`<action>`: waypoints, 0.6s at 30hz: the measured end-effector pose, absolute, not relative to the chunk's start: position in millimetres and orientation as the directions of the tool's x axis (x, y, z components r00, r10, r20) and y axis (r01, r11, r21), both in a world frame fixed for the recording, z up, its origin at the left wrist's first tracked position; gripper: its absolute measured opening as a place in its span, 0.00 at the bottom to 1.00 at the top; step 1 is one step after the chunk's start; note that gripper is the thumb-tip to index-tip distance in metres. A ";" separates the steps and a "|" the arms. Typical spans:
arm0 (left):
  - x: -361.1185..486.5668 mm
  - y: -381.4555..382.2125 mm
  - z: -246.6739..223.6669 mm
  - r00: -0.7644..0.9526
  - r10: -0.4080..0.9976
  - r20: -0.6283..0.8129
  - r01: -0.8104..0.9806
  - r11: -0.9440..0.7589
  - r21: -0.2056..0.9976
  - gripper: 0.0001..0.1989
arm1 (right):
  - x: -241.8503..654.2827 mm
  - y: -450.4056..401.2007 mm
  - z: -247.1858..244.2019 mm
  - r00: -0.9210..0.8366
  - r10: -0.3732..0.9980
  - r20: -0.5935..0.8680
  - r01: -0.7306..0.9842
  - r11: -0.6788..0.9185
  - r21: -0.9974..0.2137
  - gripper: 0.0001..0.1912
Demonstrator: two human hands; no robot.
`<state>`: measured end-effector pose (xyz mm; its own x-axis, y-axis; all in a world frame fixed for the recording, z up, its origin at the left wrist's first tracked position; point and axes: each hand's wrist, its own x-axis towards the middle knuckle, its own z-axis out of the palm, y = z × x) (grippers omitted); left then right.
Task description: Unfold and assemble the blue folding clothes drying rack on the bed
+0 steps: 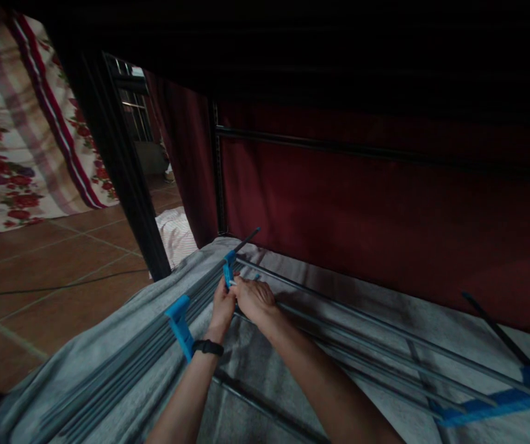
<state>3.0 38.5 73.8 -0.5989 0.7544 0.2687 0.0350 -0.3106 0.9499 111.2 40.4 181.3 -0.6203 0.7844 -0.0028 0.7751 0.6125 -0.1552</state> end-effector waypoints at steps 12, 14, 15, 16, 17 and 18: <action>5.7 34.2 79.2 -0.614 0.746 0.257 0.026 -0.307 0.951 0.22 | 113.3 50.1 170.1 -0.692 0.721 -0.022 0.716 0.683 -0.144 0.21; 6.2 33.8 80.2 -0.616 0.741 0.268 0.034 -0.315 0.948 0.22 | 113.5 52.0 169.3 -0.698 0.715 -0.034 0.710 0.686 -0.158 0.22; 6.3 33.6 80.8 -0.615 0.739 0.274 0.040 -0.318 0.947 0.21 | 113.7 53.0 168.9 -0.703 0.710 -0.042 0.706 0.688 -0.170 0.22; 6.3 33.4 81.2 -0.612 0.740 0.278 0.047 -0.317 0.947 0.21 | 113.9 54.0 168.6 -0.706 0.706 -0.052 0.702 0.689 -0.181 0.22; 6.1 33.2 81.4 -0.609 0.742 0.281 0.055 -0.314 0.948 0.21 | 114.1 54.8 168.4 -0.708 0.703 -0.061 0.700 0.689 -0.189 0.23; 5.8 33.2 81.3 -0.606 0.744 0.282 0.063 -0.309 0.949 0.21 | 114.3 55.5 168.2 -0.710 0.701 -0.065 0.699 0.690 -0.191 0.23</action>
<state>5.8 33.2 81.3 -0.6058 0.7438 0.2823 0.0634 -0.3086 0.9491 114.3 55.5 168.2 -0.7100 0.7012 -0.0652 0.6986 0.6896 -0.1906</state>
